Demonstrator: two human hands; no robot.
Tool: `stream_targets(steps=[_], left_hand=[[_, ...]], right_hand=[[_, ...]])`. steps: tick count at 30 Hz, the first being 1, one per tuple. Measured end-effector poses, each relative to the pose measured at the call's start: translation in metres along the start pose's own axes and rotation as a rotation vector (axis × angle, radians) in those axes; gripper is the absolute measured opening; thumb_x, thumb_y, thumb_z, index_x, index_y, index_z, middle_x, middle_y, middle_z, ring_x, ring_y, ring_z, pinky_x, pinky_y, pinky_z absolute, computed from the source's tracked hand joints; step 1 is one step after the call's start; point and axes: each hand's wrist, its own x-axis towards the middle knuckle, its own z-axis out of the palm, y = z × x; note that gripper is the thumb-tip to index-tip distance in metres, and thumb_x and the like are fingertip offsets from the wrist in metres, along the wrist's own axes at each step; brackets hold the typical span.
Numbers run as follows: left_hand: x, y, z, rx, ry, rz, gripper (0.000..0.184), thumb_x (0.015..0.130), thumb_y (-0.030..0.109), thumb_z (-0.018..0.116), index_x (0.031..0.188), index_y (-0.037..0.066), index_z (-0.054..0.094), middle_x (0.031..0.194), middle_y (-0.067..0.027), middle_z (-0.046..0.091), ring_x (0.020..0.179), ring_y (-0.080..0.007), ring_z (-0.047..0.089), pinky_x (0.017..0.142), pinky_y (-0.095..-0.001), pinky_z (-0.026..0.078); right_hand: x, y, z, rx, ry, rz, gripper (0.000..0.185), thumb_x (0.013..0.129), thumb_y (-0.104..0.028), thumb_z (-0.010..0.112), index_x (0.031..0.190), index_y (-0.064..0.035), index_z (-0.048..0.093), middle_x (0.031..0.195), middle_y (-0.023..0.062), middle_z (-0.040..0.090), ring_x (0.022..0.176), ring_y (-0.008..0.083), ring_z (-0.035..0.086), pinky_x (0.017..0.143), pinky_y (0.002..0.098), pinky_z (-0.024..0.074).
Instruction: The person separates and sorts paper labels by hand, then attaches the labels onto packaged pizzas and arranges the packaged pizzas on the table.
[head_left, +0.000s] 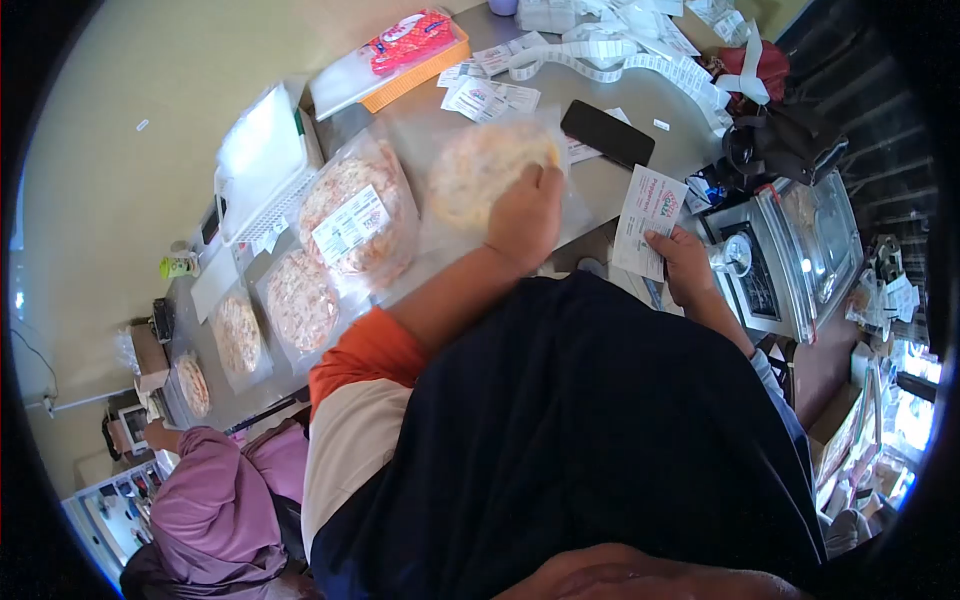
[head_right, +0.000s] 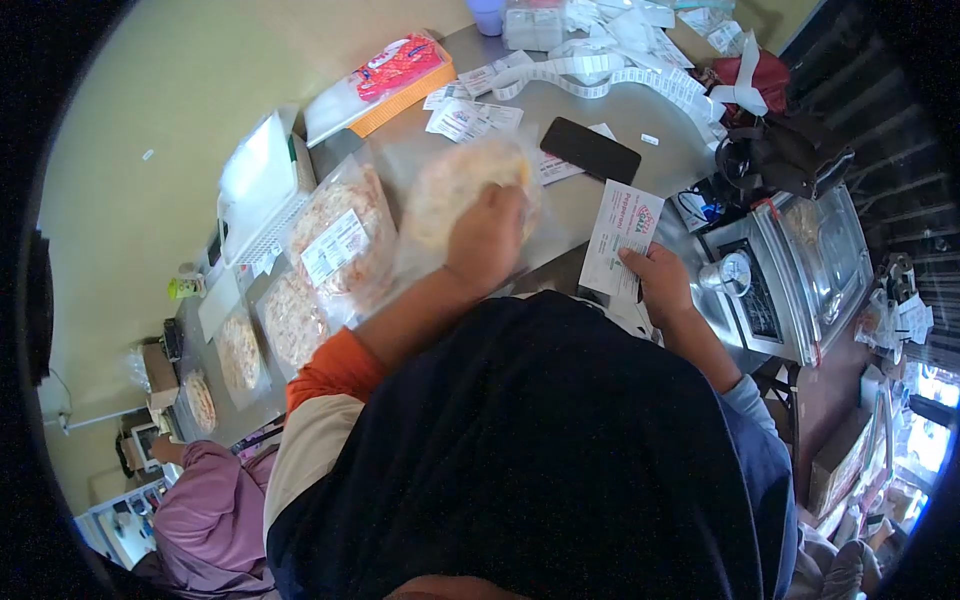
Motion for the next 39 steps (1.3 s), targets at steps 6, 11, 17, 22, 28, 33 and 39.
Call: stream_targets(steps=[6, 11, 17, 22, 28, 33, 39], left_hand=[[-0.034, -0.015, -0.004, 0.035, -0.218, -0.072, 0.052, 0.075, 0.029, 0.067, 0.117, 0.005, 0.049, 0.106, -0.0208, 0.050, 0.093, -0.0360, 0.053, 0.079, -0.0403, 0.045], [-0.078, -0.047, -0.029, 0.337, -0.210, 0.079, 0.042, 0.070, 0.023, 0.069, 0.106, 0.007, 0.055, 0.099, -0.0134, 0.054, 0.089, -0.0302, 0.054, 0.078, -0.0384, 0.044], [-0.087, -0.073, -0.023, 0.168, -0.044, -0.030, 0.012, 0.072, 0.010, 0.066, 0.079, 0.005, 0.058, 0.079, -0.0108, 0.055, 0.075, -0.0301, 0.054, 0.067, -0.0402, 0.045], [-0.041, -0.062, -0.038, 0.189, 0.288, 0.043, 0.007, 0.076, 0.008, 0.063, 0.077, 0.005, 0.057, 0.072, -0.0123, 0.053, 0.066, -0.0305, 0.052, 0.060, -0.0388, 0.044], [-0.047, -0.043, -0.036, 0.290, 0.251, 0.151, 0.008, 0.075, 0.010, 0.063, 0.077, 0.006, 0.056, 0.071, -0.0091, 0.050, 0.066, -0.0265, 0.052, 0.057, -0.0368, 0.043], [-0.078, -0.054, -0.029, 0.323, 0.177, 0.104, 0.010, 0.074, 0.012, 0.063, 0.079, 0.008, 0.055, 0.074, -0.0071, 0.050, 0.068, -0.0248, 0.052, 0.058, -0.0367, 0.043], [-0.090, -0.046, -0.025, 0.266, 0.099, 0.119, 0.011, 0.073, 0.013, 0.060, 0.081, 0.009, 0.056, 0.076, -0.0062, 0.051, 0.072, -0.0239, 0.053, 0.060, -0.0355, 0.044]], right_hand=[[0.001, -0.007, -0.010, -0.175, -0.014, 0.159, 0.025, 0.086, -0.012, 0.056, 0.104, 0.0046, 0.057, 0.092, 0.0122, 0.066, 0.072, 0.0152, 0.065, 0.064, 0.0243, 0.0509], [-0.005, -0.023, 0.011, 0.009, -0.147, 0.236, 0.024, 0.086, -0.014, 0.057, 0.101, 0.0049, 0.058, 0.088, 0.0126, 0.066, 0.070, 0.0145, 0.065, 0.062, 0.0252, 0.0518], [0.008, -0.007, 0.026, -0.438, -0.469, 0.227, 0.027, 0.087, -0.021, 0.058, 0.092, 0.0057, 0.062, 0.081, 0.0119, 0.065, 0.066, 0.0155, 0.063, 0.061, 0.0264, 0.0487], [0.020, -0.009, 0.065, -0.621, -0.602, 0.293, 0.029, 0.082, -0.022, 0.063, 0.087, 0.0064, 0.065, 0.080, 0.0134, 0.066, 0.068, 0.0181, 0.062, 0.064, 0.0314, 0.0467], [0.046, 0.028, 0.115, -0.229, -0.376, 0.568, 0.028, 0.080, -0.016, 0.065, 0.095, 0.0072, 0.065, 0.093, 0.0147, 0.066, 0.079, 0.0217, 0.063, 0.071, 0.0313, 0.0483], [0.036, 0.023, 0.127, -0.559, -0.445, 0.310, 0.032, 0.088, -0.019, 0.054, 0.106, 0.0074, 0.058, 0.096, 0.0150, 0.065, 0.086, 0.0239, 0.064, 0.075, 0.0329, 0.0482], [0.069, 0.068, 0.106, -0.938, -0.307, -0.129, 0.027, 0.090, -0.021, 0.049, 0.107, -0.0007, 0.056, 0.101, 0.0128, 0.063, 0.092, 0.0281, 0.061, 0.081, 0.0346, 0.0474]])
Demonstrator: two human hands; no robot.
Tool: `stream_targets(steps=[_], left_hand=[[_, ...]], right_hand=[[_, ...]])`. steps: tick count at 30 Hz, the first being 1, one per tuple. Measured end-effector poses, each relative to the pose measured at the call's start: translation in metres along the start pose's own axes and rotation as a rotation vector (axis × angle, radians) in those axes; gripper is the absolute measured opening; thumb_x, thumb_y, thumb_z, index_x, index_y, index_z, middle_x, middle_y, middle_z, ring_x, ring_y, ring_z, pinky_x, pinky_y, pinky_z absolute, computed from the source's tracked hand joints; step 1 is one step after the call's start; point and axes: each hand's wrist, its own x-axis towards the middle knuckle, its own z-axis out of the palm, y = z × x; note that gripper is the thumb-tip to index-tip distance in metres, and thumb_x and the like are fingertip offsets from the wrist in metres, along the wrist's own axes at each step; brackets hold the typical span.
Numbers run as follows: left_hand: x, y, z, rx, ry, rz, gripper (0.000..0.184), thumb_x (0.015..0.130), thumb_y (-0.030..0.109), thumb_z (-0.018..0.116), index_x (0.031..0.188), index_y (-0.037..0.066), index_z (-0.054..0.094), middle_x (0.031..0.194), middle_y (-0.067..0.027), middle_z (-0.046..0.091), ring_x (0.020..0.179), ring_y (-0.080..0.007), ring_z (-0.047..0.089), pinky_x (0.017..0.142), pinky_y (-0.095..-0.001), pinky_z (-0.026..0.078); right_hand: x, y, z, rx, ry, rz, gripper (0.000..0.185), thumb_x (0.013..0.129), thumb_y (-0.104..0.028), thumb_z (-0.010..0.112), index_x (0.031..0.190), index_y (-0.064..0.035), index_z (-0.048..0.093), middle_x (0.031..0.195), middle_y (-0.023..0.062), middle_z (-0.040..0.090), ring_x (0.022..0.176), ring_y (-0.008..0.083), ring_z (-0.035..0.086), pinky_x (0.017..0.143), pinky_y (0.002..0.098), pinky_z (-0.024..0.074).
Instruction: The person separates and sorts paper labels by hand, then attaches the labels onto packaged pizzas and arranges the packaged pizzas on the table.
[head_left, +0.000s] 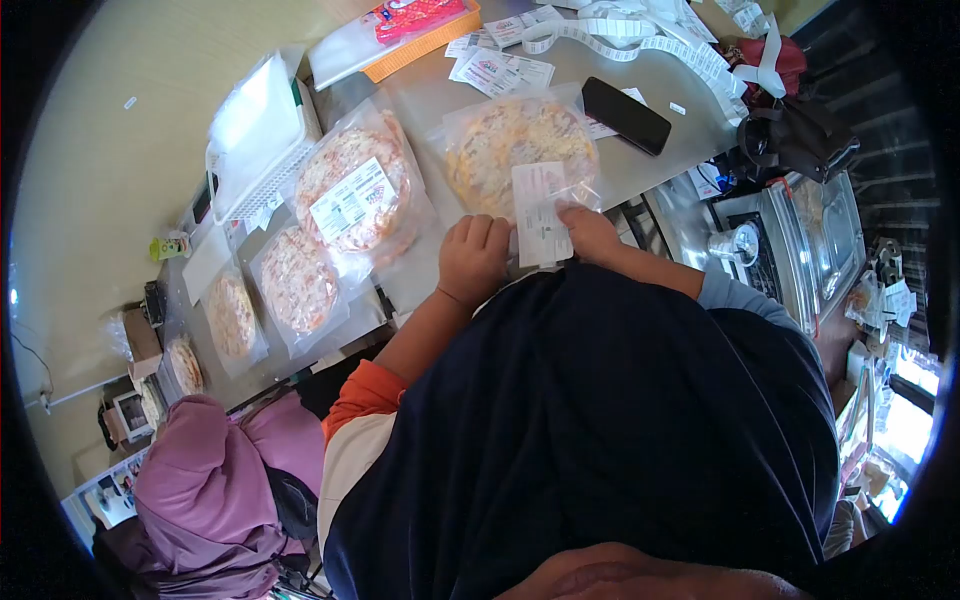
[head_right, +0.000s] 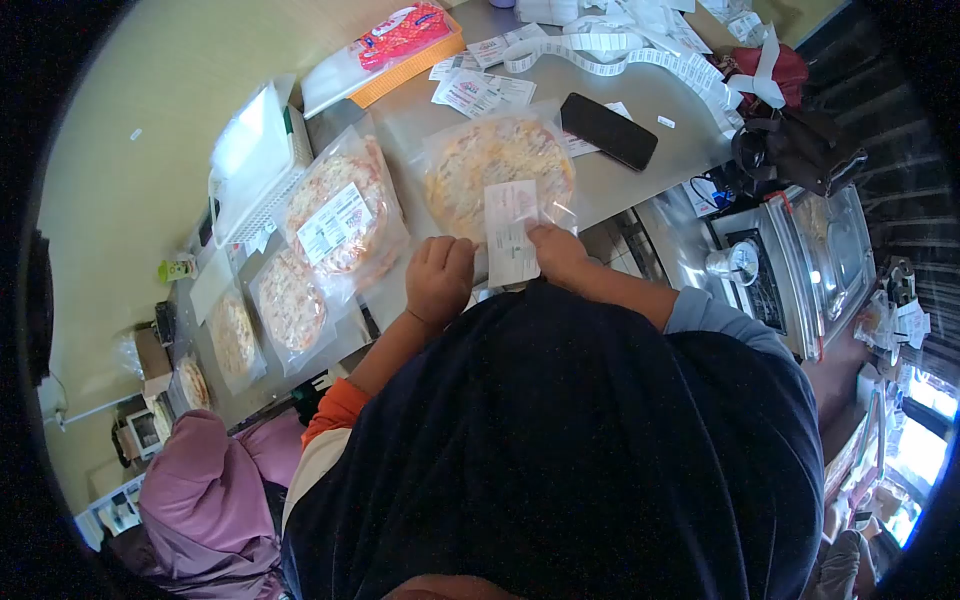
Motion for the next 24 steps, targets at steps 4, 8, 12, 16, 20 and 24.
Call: stream_targets(steps=[4, 8, 12, 16, 20, 24], left_hand=[[-0.001, 0.006, 0.003, -0.043, -0.046, -0.004, 0.012, 0.070, 0.012, 0.058, 0.082, 0.009, 0.055, 0.076, -0.0058, 0.050, 0.071, -0.0235, 0.053, 0.060, -0.0347, 0.044], [0.003, 0.011, 0.003, -0.066, -0.026, 0.012, 0.010, 0.070, 0.013, 0.057, 0.079, 0.009, 0.054, 0.075, -0.0056, 0.049, 0.071, -0.0234, 0.052, 0.059, -0.0348, 0.044], [0.000, 0.008, 0.003, -0.068, -0.095, 0.016, 0.010, 0.070, 0.012, 0.058, 0.078, 0.009, 0.053, 0.075, -0.0058, 0.049, 0.071, -0.0238, 0.053, 0.060, -0.0356, 0.044], [-0.002, 0.006, 0.007, -0.081, -0.072, 0.006, 0.011, 0.072, 0.011, 0.061, 0.080, 0.009, 0.054, 0.073, -0.0060, 0.049, 0.070, -0.0246, 0.054, 0.059, -0.0368, 0.045], [-0.002, 0.001, -0.005, -0.140, -0.155, 0.044, 0.011, 0.074, 0.012, 0.063, 0.080, 0.008, 0.055, 0.074, -0.0066, 0.050, 0.071, -0.0254, 0.054, 0.059, -0.0370, 0.045], [-0.015, -0.016, -0.042, -0.124, -0.050, -0.009, 0.014, 0.073, 0.014, 0.068, 0.079, 0.008, 0.057, 0.070, -0.0078, 0.051, 0.068, -0.0267, 0.054, 0.058, -0.0375, 0.044]], right_hand=[[-0.009, -0.018, -0.003, -0.527, 0.113, -0.369, 0.025, 0.087, -0.015, 0.050, 0.106, -0.0008, 0.057, 0.096, 0.0146, 0.063, 0.088, 0.0306, 0.061, 0.075, 0.0368, 0.0479], [0.026, 0.002, 0.017, 0.202, 0.131, 0.094, 0.027, 0.087, -0.028, 0.053, 0.092, -0.0020, 0.057, 0.078, 0.0148, 0.059, 0.075, 0.0321, 0.059, 0.066, 0.0423, 0.0483], [0.036, 0.024, 0.026, 1.484, -0.505, 0.212, 0.033, 0.090, -0.035, 0.053, 0.087, -0.0027, 0.054, 0.073, 0.0110, 0.055, 0.068, 0.0274, 0.058, 0.062, 0.0398, 0.0502], [0.019, -0.024, 0.022, 1.470, -0.044, 0.193, 0.030, 0.092, -0.031, 0.052, 0.092, -0.0018, 0.053, 0.079, 0.0104, 0.056, 0.067, 0.0243, 0.059, 0.065, 0.0357, 0.0530], [0.015, -0.027, 0.010, 1.256, -0.084, 0.338, 0.028, 0.090, -0.027, 0.054, 0.094, 0.0006, 0.053, 0.082, 0.0109, 0.056, 0.068, 0.0251, 0.060, 0.066, 0.0357, 0.0542], [0.012, -0.001, 0.001, 0.893, -0.201, 0.297, 0.029, 0.089, -0.025, 0.056, 0.095, 0.0027, 0.054, 0.084, 0.0128, 0.059, 0.071, 0.0257, 0.061, 0.066, 0.0369, 0.0543]])
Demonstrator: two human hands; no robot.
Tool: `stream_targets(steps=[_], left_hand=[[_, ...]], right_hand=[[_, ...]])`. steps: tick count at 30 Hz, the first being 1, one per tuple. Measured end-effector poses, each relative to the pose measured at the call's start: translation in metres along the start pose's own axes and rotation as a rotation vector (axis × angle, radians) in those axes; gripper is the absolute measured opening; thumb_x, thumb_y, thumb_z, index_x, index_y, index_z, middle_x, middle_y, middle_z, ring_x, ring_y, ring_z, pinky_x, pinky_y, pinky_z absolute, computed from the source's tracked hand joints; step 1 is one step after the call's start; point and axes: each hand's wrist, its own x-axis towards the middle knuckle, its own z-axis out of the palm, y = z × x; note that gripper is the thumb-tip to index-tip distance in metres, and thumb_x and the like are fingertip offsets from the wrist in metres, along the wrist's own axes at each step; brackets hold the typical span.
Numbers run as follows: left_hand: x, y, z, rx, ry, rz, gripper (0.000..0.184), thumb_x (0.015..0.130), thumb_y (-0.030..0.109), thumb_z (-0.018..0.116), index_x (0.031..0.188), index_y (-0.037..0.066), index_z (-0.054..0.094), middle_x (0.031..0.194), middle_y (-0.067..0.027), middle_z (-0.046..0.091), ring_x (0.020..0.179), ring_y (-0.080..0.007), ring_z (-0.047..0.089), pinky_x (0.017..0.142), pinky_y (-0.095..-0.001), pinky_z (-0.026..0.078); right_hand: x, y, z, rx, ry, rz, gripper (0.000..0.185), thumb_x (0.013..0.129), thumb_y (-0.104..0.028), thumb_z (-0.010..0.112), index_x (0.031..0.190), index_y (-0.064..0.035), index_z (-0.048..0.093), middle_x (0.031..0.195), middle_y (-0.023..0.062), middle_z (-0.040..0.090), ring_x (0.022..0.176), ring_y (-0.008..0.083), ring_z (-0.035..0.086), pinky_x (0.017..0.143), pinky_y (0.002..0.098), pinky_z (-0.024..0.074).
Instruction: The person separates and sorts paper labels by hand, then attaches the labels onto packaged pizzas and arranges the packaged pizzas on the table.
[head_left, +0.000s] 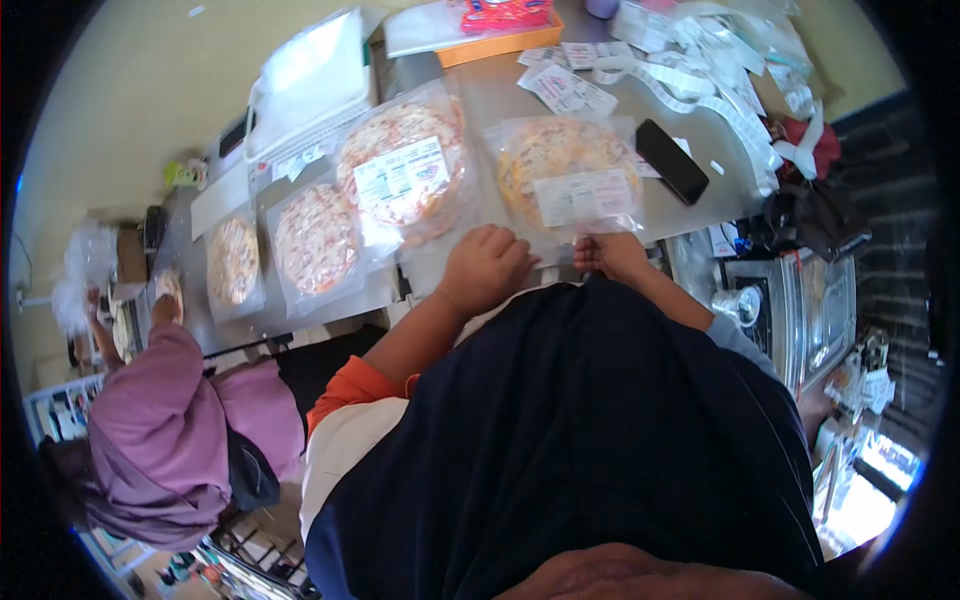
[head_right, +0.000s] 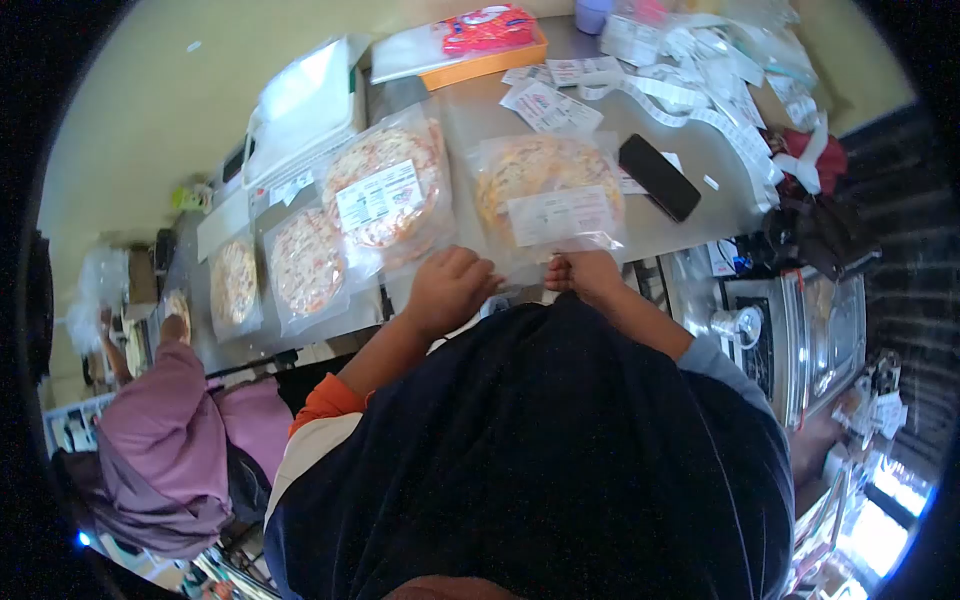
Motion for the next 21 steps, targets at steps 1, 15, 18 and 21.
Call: stream_targets(steps=[1, 15, 18, 21], left_hand=[[-0.008, -0.010, -0.011, 0.053, 0.060, -0.034, 0.014, 0.072, 0.014, 0.069, 0.078, 0.008, 0.058, 0.069, -0.0081, 0.051, 0.066, -0.0270, 0.054, 0.058, -0.0378, 0.044], [-0.263, -0.194, -0.189, 1.121, -0.124, -1.928, 0.039, 0.087, 0.018, 0.047, 0.126, 0.021, 0.044, 0.118, -0.0109, 0.043, 0.102, -0.0305, 0.052, 0.083, -0.0413, 0.047], [-0.293, -0.201, -0.192, 1.100, -0.208, -1.893, 0.054, 0.088, 0.027, 0.049, 0.138, 0.040, 0.032, 0.122, -0.0083, 0.039, 0.109, -0.0284, 0.044, 0.091, -0.0382, 0.041], [-0.319, -0.233, -0.201, 1.031, -0.306, -1.743, 0.056, 0.086, 0.038, 0.053, 0.137, 0.041, 0.032, 0.129, -0.0046, 0.037, 0.109, -0.0245, 0.043, 0.096, -0.0380, 0.036]], right_hand=[[-0.004, -0.001, -0.002, -0.092, -0.035, -0.021, 0.029, 0.089, -0.025, 0.056, 0.096, 0.0032, 0.055, 0.085, 0.0132, 0.059, 0.072, 0.0253, 0.061, 0.067, 0.0367, 0.0540], [-0.097, -0.053, 0.016, -0.408, 0.047, -0.137, 0.027, 0.092, -0.023, 0.051, 0.101, 0.0011, 0.059, 0.083, 0.0082, 0.062, 0.075, 0.0134, 0.058, 0.071, 0.0254, 0.0447], [-0.096, -0.048, 0.003, -0.288, 0.201, -0.190, 0.028, 0.092, -0.024, 0.051, 0.102, 0.0020, 0.056, 0.080, 0.0083, 0.059, 0.069, 0.0155, 0.057, 0.063, 0.0263, 0.0451], [-0.099, -0.047, 0.002, -0.222, 0.278, -0.203, 0.030, 0.092, -0.025, 0.051, 0.103, 0.0023, 0.055, 0.082, 0.0092, 0.059, 0.069, 0.0164, 0.058, 0.064, 0.0263, 0.0457]])
